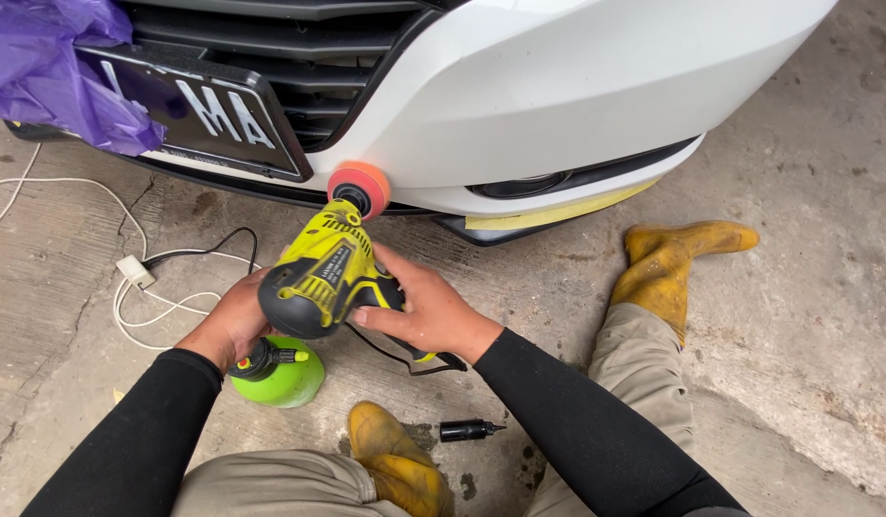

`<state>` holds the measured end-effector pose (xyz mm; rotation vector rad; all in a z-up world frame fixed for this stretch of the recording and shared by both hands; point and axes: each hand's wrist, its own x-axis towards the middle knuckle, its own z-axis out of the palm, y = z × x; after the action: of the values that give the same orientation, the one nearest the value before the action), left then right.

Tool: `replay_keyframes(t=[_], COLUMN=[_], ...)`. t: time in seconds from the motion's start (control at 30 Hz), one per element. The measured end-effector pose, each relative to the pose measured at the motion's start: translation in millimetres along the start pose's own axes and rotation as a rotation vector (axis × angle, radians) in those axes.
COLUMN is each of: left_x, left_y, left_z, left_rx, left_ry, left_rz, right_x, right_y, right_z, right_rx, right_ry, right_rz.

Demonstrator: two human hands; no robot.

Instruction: The person sits on the floor and uses a yellow electric polisher with an orange pad to buff the front bumper of a white car. They also use a green spray bottle to apply liquid to the surface and a small black bottle to apply a substance before polishing.

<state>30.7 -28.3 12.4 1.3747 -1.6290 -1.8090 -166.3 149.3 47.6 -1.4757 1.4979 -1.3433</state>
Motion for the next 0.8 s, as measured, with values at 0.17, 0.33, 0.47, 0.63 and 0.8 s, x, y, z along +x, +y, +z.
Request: replay_keyframes(t=[0.17,0.33,0.47,0.63,0.8], left_x=[3.1,-23.5,-43.6,-60.4,-60.9], left_y=[4.0,46.6,74.2,100.4,97.9], left_z=[6.9,32.4,52.1,79.0,81.0], left_rx=[0.027,0.035,-0.023,-0.122,-0.143], left_ry=[-0.038,-0.046,-0.045,-0.029,-0.028], left_rz=[0.005,0.069,0.194,0.322,0.398], right_x=[-12.8,-14.9,-14.2,-14.3,-16.2], right_y=[19.9,7.0,2.1,-15.1,-8.2], right_z=[-21.6,-50.0,-78.2,-98.9,-100.4], right_rx=[0.045,0.151,0.358,0.418,0.370], right_ry=[0.040,0.010,-0.015,0.064,0.147], right_rz=[-0.162,-0.194,-0.175,-0.209,-0.232])
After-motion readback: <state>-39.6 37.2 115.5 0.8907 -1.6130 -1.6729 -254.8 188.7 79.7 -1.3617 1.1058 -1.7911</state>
